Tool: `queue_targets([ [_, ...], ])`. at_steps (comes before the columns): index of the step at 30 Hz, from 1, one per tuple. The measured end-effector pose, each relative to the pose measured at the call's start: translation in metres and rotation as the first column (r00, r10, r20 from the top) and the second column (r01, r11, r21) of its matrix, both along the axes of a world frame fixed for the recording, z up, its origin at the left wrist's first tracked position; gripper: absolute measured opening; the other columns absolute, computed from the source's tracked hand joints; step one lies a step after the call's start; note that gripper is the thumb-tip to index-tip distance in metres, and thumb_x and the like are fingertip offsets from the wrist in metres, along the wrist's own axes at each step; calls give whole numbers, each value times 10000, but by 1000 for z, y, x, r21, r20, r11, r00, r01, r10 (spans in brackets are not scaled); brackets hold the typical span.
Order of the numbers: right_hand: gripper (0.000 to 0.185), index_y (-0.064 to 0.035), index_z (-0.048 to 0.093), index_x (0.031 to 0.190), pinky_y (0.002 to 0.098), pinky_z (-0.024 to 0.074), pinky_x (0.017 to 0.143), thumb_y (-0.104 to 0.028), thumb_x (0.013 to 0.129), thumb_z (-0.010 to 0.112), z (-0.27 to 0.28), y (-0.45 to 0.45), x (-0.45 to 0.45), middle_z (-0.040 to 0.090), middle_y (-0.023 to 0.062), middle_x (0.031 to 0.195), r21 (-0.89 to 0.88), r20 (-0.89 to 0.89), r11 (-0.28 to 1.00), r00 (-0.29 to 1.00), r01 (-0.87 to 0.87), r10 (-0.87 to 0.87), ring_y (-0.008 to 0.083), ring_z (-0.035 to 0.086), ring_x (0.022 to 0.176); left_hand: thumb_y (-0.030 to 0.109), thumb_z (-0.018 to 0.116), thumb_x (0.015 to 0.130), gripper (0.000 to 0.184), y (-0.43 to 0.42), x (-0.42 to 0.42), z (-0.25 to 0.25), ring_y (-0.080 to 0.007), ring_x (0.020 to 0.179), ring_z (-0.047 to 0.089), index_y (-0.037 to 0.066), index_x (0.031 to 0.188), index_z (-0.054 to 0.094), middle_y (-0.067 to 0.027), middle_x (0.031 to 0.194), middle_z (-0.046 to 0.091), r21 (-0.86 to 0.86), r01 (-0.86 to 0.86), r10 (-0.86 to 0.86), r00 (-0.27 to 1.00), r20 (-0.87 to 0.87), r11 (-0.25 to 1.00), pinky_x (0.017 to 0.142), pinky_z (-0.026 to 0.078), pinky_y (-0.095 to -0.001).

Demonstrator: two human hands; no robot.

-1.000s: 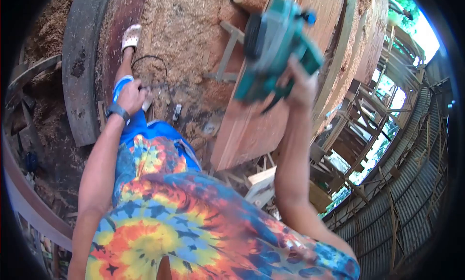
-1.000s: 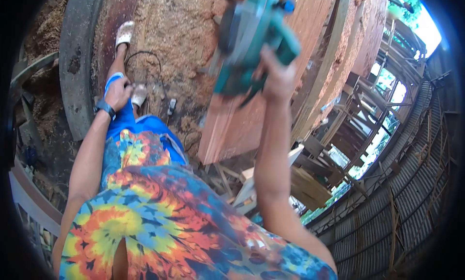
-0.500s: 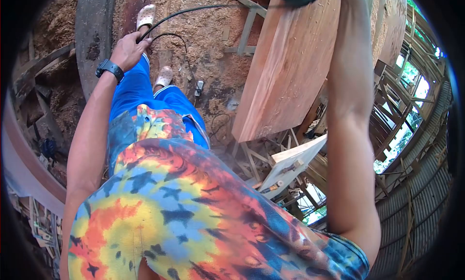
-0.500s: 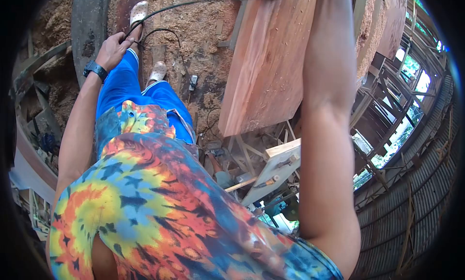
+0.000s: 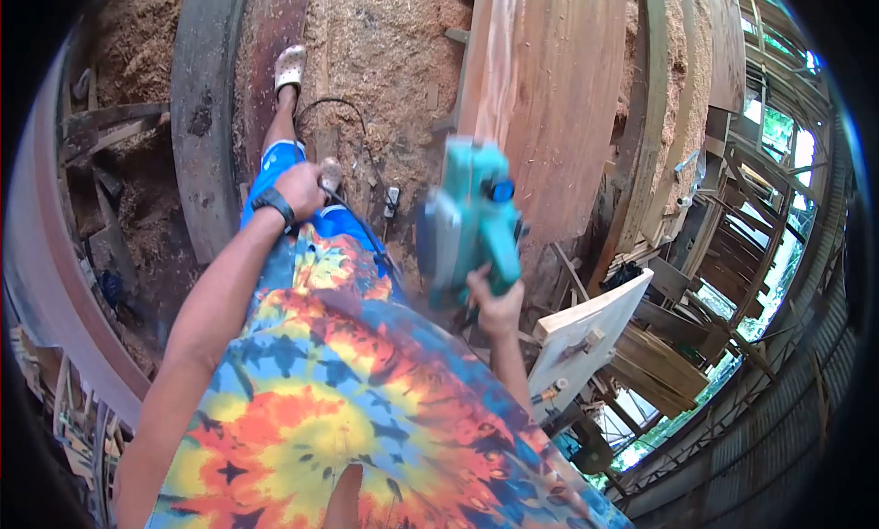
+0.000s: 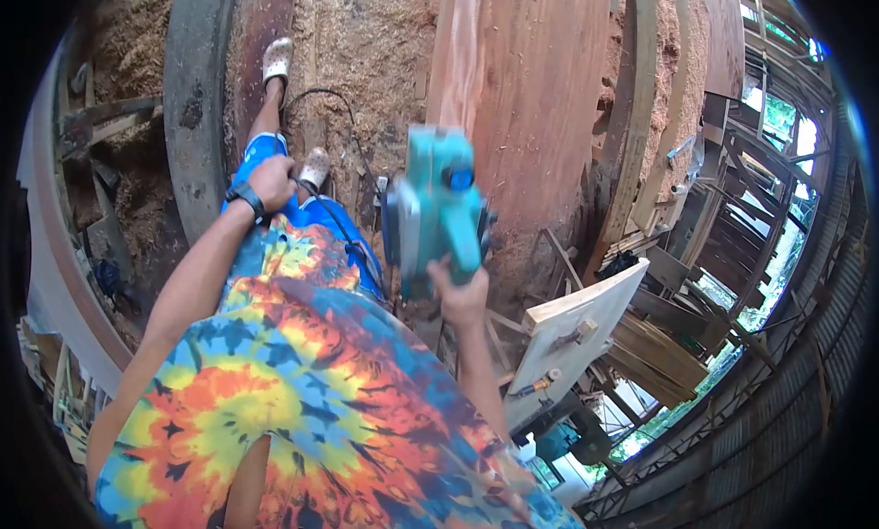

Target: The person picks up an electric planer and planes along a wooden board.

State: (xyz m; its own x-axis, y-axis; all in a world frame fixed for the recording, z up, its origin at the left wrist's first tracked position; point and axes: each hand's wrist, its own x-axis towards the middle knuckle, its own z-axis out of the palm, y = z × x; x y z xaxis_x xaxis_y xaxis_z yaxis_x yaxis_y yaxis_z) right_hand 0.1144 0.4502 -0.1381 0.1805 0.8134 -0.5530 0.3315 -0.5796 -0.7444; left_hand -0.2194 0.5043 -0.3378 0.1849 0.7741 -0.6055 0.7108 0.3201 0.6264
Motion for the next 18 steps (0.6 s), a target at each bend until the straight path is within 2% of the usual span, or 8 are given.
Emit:
queue_targets([
  [2, 180, -17, 620, 909, 241, 416, 472, -85, 843, 773, -5, -49, 22, 598, 4, 651, -45, 0, 999, 1000, 25, -25, 80, 546, 517, 127, 651, 756, 179, -6, 17, 1, -417, 916, 658, -18, 854, 690, -263, 925, 674, -84, 43, -43, 999, 2, 996, 826, 519, -486],
  [7, 190, -15, 624, 935, 230, 409, 470, -75, 840, 778, -4, -64, 21, 598, -1, 656, -61, -19, 996, 998, 65, -66, 77, 543, 514, 99, 619, 740, 171, -15, 27, -11, -416, 926, 652, -13, 852, 683, -252, 935, 673, -11, 154, -154, 988, 32, 988, 835, 517, -492],
  [9, 189, -15, 623, 938, 232, 411, 470, -76, 844, 774, -3, -46, 14, 601, 3, 664, -40, -28, 997, 998, 61, -62, 78, 544, 515, 100, 618, 743, 173, -15, 23, -16, -415, 925, 650, -16, 856, 679, -249, 934, 675, 21, 136, -136, 990, 21, 990, 834, 514, -494],
  [12, 187, -16, 614, 940, 240, 423, 475, -73, 847, 767, 1, 1, -7, 604, 15, 681, -29, -52, 997, 996, 71, -73, 86, 550, 516, 108, 620, 757, 175, 0, 11, -8, -416, 931, 649, -18, 863, 678, -245, 936, 678, -71, 74, -72, 997, 28, 995, 831, 512, -495],
  [18, 178, -21, 602, 925, 252, 432, 471, -71, 850, 755, 0, 118, -36, 604, 21, 691, 23, -95, 1000, 995, 18, -16, 93, 548, 509, 152, 667, 798, 227, 30, -13, -8, -417, 911, 664, -42, 917, 672, -260, 915, 688, -84, -27, 31, 998, 56, 996, 805, 514, -491],
])
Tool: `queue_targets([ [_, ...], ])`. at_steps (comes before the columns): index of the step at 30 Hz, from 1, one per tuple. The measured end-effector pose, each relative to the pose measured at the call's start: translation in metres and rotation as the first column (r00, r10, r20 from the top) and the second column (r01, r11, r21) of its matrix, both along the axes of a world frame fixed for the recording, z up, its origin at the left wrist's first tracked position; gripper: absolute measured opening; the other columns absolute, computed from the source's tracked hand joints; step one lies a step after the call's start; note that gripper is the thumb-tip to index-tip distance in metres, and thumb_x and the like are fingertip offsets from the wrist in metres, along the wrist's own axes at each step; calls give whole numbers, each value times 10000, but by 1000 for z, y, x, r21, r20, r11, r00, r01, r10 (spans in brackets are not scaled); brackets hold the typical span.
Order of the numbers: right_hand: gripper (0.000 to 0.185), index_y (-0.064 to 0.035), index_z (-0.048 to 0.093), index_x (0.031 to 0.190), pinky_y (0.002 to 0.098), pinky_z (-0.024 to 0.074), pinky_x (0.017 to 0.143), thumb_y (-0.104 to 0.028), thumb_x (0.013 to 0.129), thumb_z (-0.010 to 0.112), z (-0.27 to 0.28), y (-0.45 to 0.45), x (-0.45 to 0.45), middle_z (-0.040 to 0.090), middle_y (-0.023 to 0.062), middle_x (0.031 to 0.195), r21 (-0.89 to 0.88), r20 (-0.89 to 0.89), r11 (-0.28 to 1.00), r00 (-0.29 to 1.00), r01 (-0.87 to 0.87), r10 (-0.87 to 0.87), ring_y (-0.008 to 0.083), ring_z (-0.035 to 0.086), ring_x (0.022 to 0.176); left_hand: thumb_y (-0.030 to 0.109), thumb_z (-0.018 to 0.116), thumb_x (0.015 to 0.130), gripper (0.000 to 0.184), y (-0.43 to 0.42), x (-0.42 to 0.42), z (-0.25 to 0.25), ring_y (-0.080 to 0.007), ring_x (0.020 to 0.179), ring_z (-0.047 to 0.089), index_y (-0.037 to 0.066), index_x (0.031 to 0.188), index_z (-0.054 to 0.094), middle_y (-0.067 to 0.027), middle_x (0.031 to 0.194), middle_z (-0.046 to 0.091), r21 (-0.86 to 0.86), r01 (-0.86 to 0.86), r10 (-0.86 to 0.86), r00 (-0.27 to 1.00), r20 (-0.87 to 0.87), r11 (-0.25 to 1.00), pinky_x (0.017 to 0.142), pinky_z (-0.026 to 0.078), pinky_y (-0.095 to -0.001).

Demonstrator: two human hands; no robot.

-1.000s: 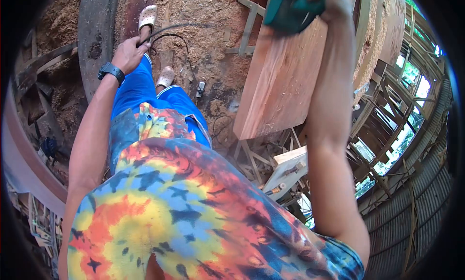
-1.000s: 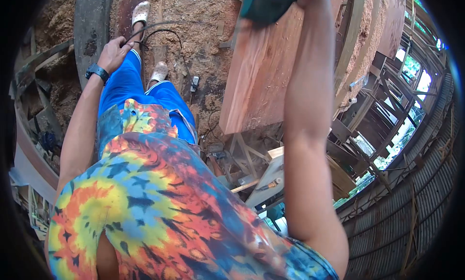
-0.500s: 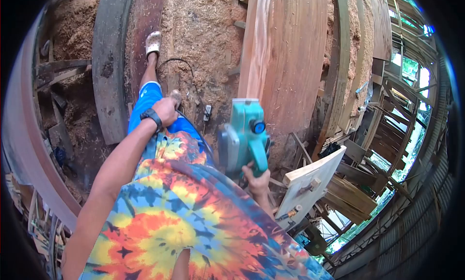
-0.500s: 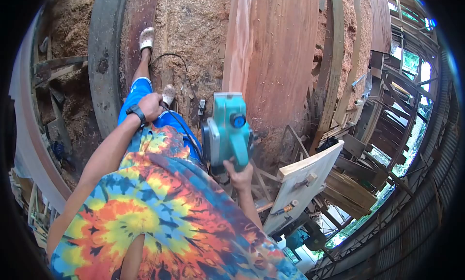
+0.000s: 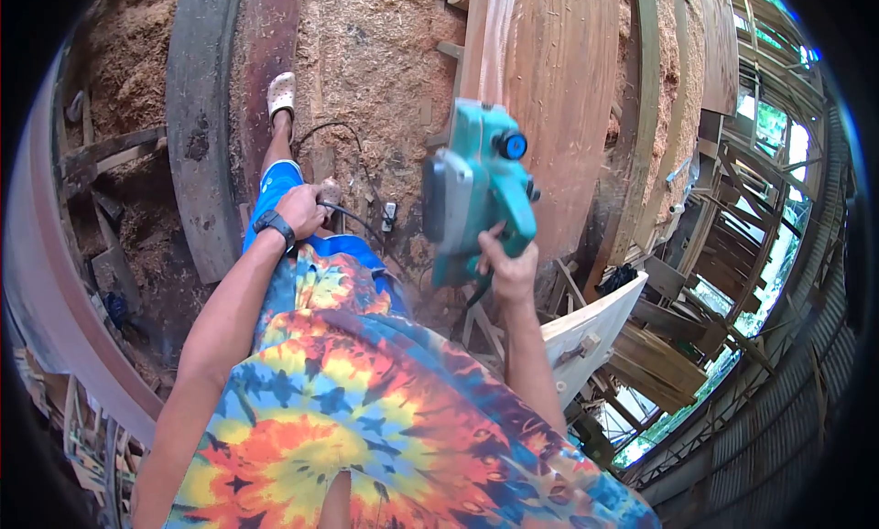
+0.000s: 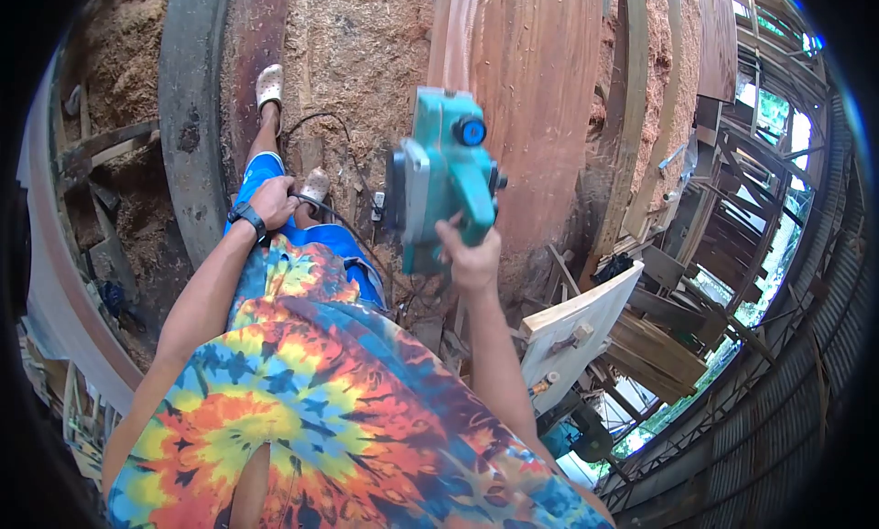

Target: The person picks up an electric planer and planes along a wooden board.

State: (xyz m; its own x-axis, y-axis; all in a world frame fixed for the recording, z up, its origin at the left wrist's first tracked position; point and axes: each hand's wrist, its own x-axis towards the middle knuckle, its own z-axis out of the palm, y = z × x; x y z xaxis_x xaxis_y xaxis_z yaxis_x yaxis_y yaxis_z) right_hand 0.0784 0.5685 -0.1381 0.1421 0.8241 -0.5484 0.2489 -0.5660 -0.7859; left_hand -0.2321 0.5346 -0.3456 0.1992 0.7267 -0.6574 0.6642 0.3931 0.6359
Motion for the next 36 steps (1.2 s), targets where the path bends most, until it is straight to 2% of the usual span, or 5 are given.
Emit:
queue_targets([
  [12, 258, -38, 623, 867, 323, 432, 416, -225, 819, 794, -23, 332, -83, 548, 38, 590, 200, -79, 961, 975, -190, 209, 160, 516, 433, 233, 681, 876, 283, 82, -44, 4, -422, 872, 660, -45, 915, 652, -272, 885, 677, 25, -177, 176, 984, 40, 984, 765, 502, -483],
  [23, 342, -198, 509, 684, 229, 360, 421, -321, 978, 634, -22, 561, -138, 386, -79, 564, -28, -365, 962, 898, -272, 244, 80, 402, 456, 215, 672, 887, 253, 122, -88, 28, -363, 872, 663, -25, 953, 626, -235, 888, 670, 149, -313, 305, 949, 74, 938, 777, 493, -442],
  [26, 349, -174, 538, 744, 235, 377, 428, -403, 1004, 571, -23, 497, -123, 393, -65, 578, 31, -212, 967, 944, -254, 255, 86, 417, 460, 222, 675, 884, 261, 116, -94, 39, -382, 900, 665, -24, 964, 640, -248, 910, 674, 100, -317, 316, 948, 26, 943, 794, 497, -450],
  [28, 261, -61, 620, 780, 324, 445, 454, -268, 864, 755, -32, 433, -100, 537, 35, 573, 172, -97, 948, 953, -267, 286, 160, 525, 474, 245, 681, 878, 281, 106, -94, 40, -446, 924, 651, -24, 943, 634, -282, 917, 671, 105, -335, 334, 942, 21, 936, 793, 494, -491],
  [36, 185, -50, 588, 894, 266, 428, 438, -120, 857, 755, -9, 105, -25, 579, 11, 661, 76, 17, 993, 996, -94, 93, 96, 531, 481, 165, 696, 802, 208, 56, -59, 22, -384, 893, 671, -21, 894, 688, -243, 899, 685, 135, -242, 244, 970, 5, 961, 806, 512, -466],
])
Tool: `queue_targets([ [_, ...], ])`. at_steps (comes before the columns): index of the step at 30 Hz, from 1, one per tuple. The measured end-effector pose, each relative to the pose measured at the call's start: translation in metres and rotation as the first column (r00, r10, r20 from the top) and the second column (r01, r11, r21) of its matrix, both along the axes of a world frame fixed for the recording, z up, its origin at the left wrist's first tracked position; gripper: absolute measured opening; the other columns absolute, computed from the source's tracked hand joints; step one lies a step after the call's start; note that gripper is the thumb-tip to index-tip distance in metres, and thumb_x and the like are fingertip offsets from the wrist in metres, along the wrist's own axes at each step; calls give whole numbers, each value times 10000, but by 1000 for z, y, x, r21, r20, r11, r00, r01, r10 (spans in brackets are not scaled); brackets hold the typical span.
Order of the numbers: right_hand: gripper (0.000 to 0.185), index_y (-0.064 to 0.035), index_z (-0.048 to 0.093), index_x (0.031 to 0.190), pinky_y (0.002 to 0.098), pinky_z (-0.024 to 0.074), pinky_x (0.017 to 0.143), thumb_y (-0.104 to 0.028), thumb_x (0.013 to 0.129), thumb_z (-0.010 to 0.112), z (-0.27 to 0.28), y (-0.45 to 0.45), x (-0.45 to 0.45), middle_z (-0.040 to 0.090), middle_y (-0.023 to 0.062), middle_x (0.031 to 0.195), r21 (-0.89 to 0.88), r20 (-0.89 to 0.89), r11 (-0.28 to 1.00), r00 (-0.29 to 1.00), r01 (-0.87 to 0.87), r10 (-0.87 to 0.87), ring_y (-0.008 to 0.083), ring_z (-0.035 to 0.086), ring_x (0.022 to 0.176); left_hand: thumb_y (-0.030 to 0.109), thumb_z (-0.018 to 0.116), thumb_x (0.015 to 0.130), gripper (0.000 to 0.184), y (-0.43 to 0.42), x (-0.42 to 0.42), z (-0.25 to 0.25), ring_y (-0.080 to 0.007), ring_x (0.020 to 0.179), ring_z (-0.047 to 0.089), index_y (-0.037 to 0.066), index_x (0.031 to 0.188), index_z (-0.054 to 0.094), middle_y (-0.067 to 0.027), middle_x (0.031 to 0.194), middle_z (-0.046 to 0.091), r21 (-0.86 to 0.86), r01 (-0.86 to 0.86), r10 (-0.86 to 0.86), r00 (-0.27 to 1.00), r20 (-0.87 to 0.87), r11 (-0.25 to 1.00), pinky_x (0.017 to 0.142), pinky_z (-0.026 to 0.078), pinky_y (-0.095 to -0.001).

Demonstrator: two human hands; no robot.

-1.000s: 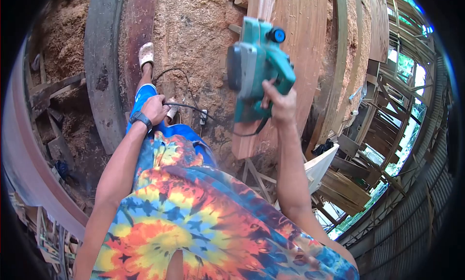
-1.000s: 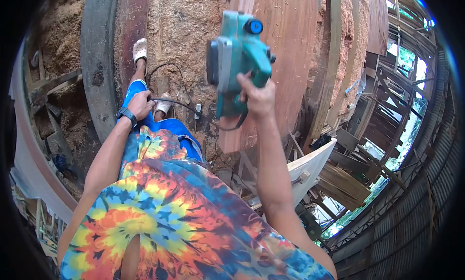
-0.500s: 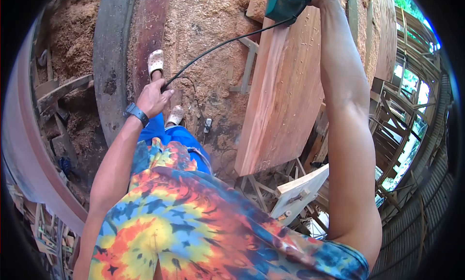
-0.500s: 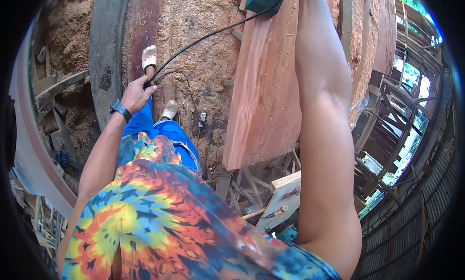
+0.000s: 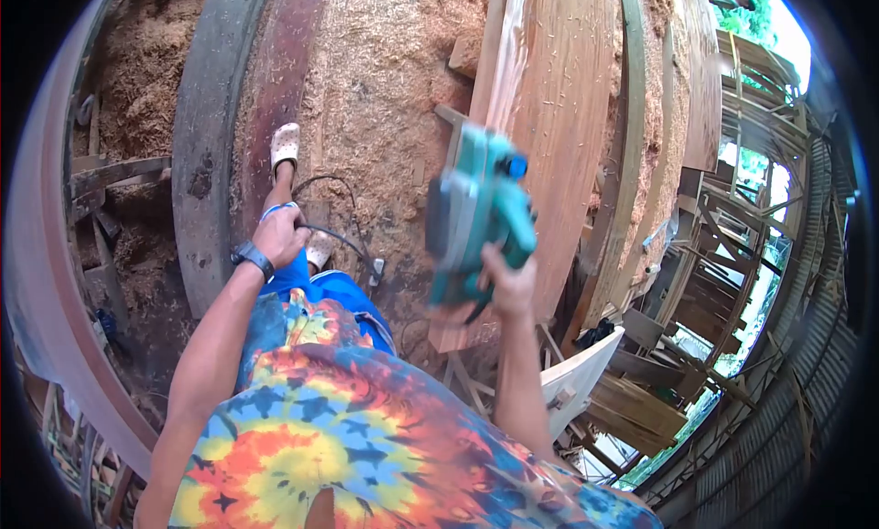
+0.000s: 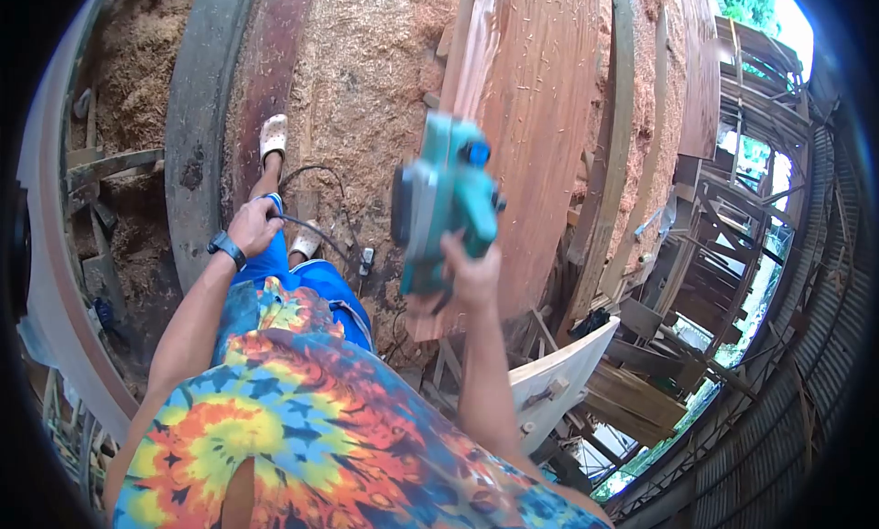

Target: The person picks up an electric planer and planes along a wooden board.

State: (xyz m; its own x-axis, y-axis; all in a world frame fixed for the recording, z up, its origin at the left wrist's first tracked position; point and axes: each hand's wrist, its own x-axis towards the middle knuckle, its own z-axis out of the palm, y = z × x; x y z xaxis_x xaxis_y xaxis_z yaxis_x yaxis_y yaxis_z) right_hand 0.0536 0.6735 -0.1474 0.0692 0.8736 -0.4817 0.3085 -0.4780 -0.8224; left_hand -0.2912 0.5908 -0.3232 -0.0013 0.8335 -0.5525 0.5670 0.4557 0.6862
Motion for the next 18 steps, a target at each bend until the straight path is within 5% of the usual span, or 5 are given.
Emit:
queue_targets([
  [8, 174, -10, 601, 950, 255, 434, 484, -47, 856, 742, 10, -141, 36, 594, 27, 673, -123, 18, 986, 993, 117, -115, 107, 556, 517, 188, 697, 774, 208, -10, 50, 3, -392, 932, 640, 4, 869, 670, -211, 939, 670, 32, 55, -56, 997, 44, 998, 821, 510, -471],
  [18, 135, -4, 599, 910, 274, 438, 462, -74, 884, 712, 2, 49, -8, 577, 35, 618, 4, -47, 1000, 998, -29, 29, 123, 546, 473, 209, 696, 799, 224, 29, 43, -16, -385, 945, 629, 2, 871, 647, -204, 933, 665, 38, -18, 15, 997, 75, 999, 833, 497, -472],
])
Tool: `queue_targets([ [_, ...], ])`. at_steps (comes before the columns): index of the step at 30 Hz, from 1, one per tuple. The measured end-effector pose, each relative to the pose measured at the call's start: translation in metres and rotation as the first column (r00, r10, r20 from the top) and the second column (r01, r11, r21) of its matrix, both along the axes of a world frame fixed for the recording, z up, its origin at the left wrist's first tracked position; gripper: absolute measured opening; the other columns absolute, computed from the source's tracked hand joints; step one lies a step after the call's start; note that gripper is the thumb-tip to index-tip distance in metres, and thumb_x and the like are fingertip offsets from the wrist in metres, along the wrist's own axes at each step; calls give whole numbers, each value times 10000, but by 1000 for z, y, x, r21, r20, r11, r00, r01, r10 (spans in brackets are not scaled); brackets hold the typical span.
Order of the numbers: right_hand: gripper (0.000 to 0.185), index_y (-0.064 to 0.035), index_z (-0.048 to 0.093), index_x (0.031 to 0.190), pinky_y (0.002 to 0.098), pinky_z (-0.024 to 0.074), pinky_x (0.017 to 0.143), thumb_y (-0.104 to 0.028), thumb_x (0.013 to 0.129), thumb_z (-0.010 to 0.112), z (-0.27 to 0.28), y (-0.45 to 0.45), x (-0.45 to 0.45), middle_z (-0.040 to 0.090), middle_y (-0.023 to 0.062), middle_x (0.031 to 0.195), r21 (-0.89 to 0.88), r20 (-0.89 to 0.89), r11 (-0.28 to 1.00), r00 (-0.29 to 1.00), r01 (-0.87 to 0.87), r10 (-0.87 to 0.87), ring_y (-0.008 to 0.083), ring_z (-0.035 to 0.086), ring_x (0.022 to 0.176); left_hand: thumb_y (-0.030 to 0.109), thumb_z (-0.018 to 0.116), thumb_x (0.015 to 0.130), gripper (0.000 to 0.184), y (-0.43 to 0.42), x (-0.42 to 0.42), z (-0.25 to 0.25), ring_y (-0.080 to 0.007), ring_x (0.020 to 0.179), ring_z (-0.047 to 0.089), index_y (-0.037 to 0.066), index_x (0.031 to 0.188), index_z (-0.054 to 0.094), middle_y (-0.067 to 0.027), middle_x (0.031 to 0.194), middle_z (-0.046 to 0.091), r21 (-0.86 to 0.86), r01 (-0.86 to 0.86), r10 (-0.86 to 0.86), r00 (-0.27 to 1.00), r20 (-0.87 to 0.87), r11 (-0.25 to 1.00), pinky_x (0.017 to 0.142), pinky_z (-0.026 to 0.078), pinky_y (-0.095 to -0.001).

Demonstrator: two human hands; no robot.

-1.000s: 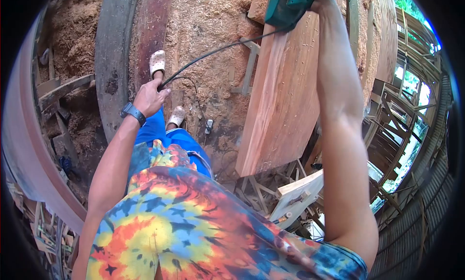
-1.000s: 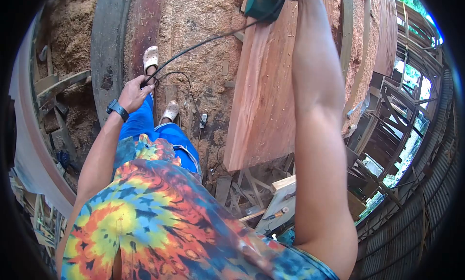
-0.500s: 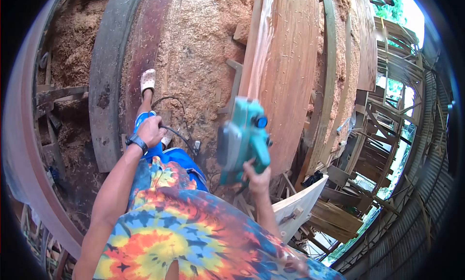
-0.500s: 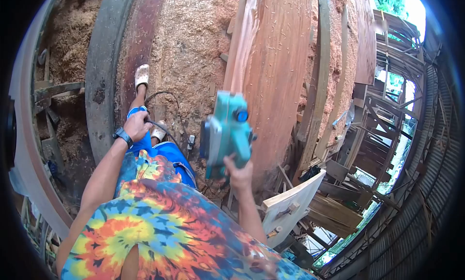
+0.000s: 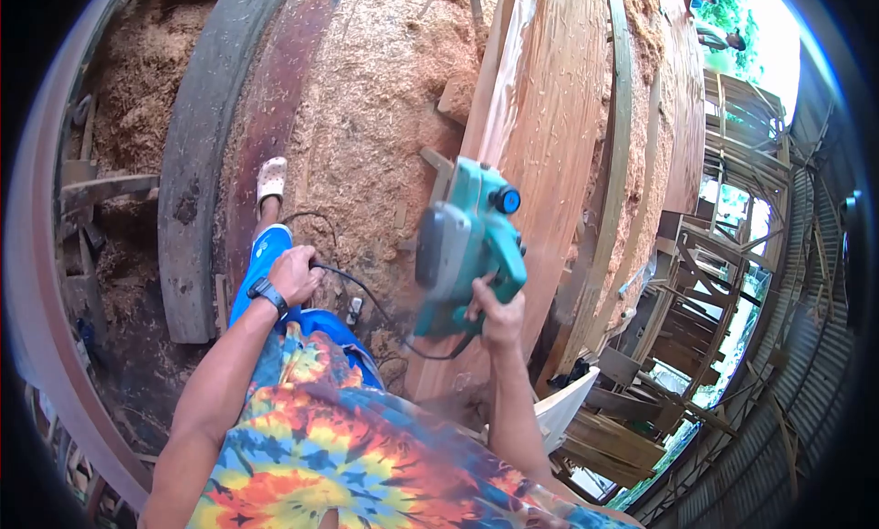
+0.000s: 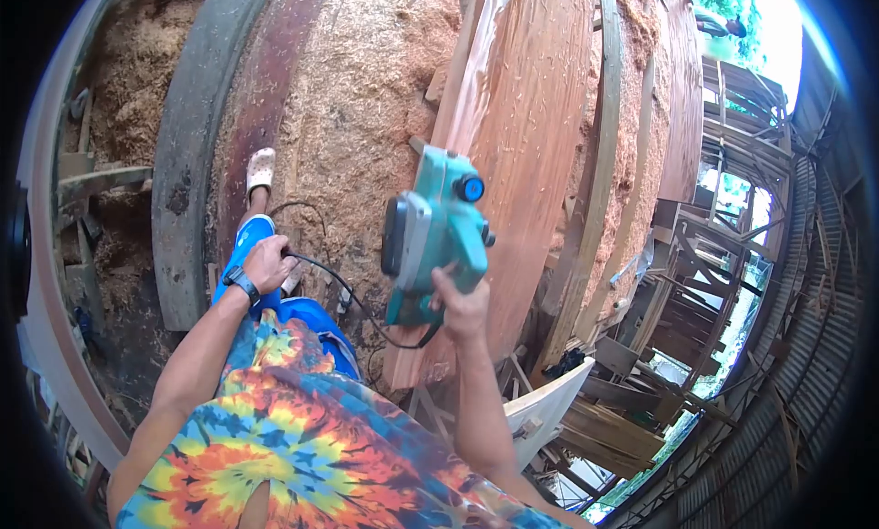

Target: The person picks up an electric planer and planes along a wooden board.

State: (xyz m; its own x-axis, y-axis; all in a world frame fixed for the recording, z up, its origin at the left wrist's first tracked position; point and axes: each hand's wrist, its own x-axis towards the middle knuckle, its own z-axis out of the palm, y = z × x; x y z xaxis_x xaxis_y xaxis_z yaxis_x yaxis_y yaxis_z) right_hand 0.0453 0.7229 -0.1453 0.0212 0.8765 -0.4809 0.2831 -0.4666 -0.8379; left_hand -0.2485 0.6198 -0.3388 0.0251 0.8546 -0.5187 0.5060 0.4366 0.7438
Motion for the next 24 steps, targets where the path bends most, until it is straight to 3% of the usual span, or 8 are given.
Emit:
queue_targets([
  [6, 199, -28, 571, 896, 312, 469, 457, -160, 892, 720, -2, 178, -47, 519, 35, 618, 45, -20, 997, 998, -58, 59, 149, 522, 458, 211, 687, 810, 231, 55, -18, -13, -400, 909, 628, -14, 840, 640, -227, 909, 655, -15, -103, 104, 994, 39, 995, 804, 491, -478],
  [14, 249, -68, 576, 810, 338, 473, 470, -240, 891, 737, -4, 398, -103, 505, 23, 607, -7, 12, 999, 999, -48, 48, 151, 515, 471, 208, 677, 803, 234, 142, -59, 10, -393, 870, 643, -20, 854, 656, -235, 854, 661, -49, -205, 210, 967, 142, 978, 792, 502, -475],
  [19, 261, -70, 558, 884, 328, 467, 470, -262, 901, 733, -4, 511, -139, 487, 7, 619, -7, -17, 1000, 1000, -17, 17, 137, 495, 476, 246, 695, 833, 283, 184, -78, 17, -388, 847, 652, -26, 897, 649, -232, 862, 665, -37, -312, 311, 918, 246, 949, 757, 502, -455],
  [24, 307, -70, 531, 921, 294, 456, 467, -301, 910, 732, 2, 600, -171, 464, -16, 632, -9, -40, 1000, 999, 5, -6, 104, 470, 491, 248, 703, 835, 285, 216, -88, 28, -374, 833, 662, -22, 906, 645, -233, 859, 665, -70, -313, 320, 904, 282, 947, 758, 505, -445],
])
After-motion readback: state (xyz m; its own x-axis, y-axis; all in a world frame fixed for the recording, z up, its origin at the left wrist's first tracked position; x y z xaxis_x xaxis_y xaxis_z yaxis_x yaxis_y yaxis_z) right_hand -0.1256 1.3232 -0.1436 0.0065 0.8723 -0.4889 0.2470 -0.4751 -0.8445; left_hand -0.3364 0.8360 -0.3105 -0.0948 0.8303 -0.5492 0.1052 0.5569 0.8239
